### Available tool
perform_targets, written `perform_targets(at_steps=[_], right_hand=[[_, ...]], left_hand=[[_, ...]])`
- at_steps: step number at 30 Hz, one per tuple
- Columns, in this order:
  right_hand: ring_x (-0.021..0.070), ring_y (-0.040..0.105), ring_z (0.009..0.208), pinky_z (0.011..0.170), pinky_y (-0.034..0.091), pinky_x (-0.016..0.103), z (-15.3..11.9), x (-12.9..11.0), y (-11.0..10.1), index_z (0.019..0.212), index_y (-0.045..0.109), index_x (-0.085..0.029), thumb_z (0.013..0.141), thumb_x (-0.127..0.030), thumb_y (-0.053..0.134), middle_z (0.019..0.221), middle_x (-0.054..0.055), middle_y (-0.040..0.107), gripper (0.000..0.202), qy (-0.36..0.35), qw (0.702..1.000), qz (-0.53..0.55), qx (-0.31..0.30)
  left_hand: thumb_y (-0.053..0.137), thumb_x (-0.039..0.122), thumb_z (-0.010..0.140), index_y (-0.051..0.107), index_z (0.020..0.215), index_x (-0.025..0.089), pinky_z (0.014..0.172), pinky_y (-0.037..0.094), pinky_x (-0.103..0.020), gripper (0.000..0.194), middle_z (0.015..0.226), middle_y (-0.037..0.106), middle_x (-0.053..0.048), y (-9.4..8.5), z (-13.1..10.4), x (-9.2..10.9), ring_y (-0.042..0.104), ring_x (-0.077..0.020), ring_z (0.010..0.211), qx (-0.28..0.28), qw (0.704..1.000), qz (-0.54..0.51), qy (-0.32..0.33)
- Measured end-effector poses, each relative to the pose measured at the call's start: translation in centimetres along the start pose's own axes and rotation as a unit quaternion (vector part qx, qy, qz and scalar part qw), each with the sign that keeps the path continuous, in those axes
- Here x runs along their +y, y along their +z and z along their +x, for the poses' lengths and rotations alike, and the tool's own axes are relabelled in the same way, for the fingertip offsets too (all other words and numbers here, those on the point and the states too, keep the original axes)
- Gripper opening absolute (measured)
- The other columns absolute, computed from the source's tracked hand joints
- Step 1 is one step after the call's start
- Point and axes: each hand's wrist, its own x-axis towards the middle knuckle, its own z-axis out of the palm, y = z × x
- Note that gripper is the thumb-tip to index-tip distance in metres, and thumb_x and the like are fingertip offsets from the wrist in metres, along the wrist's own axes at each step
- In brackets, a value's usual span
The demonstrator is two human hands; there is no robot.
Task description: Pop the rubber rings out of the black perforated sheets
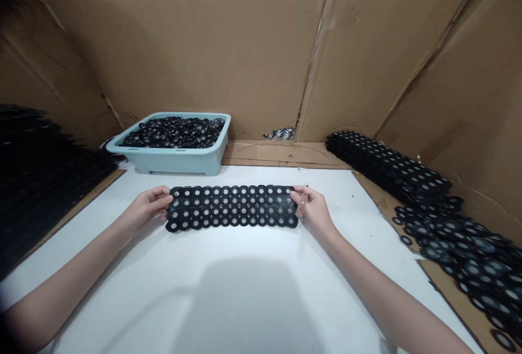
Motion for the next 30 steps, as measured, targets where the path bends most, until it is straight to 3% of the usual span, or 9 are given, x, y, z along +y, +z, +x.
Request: perform_targets(at_steps=[5,15,24,30], right_hand=[[0.0063,0.04,0.044,0.04,0.029,0.02,0.0,0.0,0.0,0.079,0.06,-0.015,0.055,-0.042,0.072,0.056,-0.003,0.047,0.039,0.003,1.0,-0.002,0.002],[0.0059,0.037,0.044,0.041,0.028,0.02,0.2,0.5,-0.1,0.081,0.061,-0.016,0.058,-0.042,0.07,0.052,-0.004,0.043,0.036,0.003,1.0,-0.012,0.0],[0.0075,0.039,0.046,0.041,0.029,0.021,0.4,0.8,-0.2,0.077,0.061,-0.015,0.053,-0.044,0.072,0.057,-0.001,0.047,0.039,-0.008,0.998,-0.059,0.013],[0.0127,0.047,0.054,0.049,0.037,0.026,0.4,0.7,-0.6,0.078,0.061,-0.014,0.064,-0.048,0.062,0.063,0.003,0.054,0.037,-0.049,0.987,-0.151,-0.019]], left_hand=[[0.062,0.031,0.07,0.047,0.072,0.016,0.046,0.036,-0.021,0.021,0.054,0.051,0.004,0.2,-0.1,0.1,0.047,-0.008,0.043,0.002,1.0,-0.012,-0.003],[0.061,0.03,0.071,0.047,0.075,0.017,0.044,0.035,-0.02,0.02,0.054,0.051,0.005,0.7,-0.1,0.0,0.046,-0.007,0.042,-0.005,0.999,-0.045,-0.007],[0.062,0.031,0.069,0.046,0.077,0.016,0.042,0.035,-0.02,0.023,0.057,0.05,0.003,0.7,0.1,-1.0,0.045,-0.0072,0.043,0.002,0.999,-0.046,-0.023],[0.062,0.03,0.07,0.048,0.079,0.017,0.051,0.038,-0.021,0.022,0.061,0.054,0.002,0.8,0.1,-1.2,0.049,-0.0088,0.051,0.005,0.999,-0.043,-0.013]])
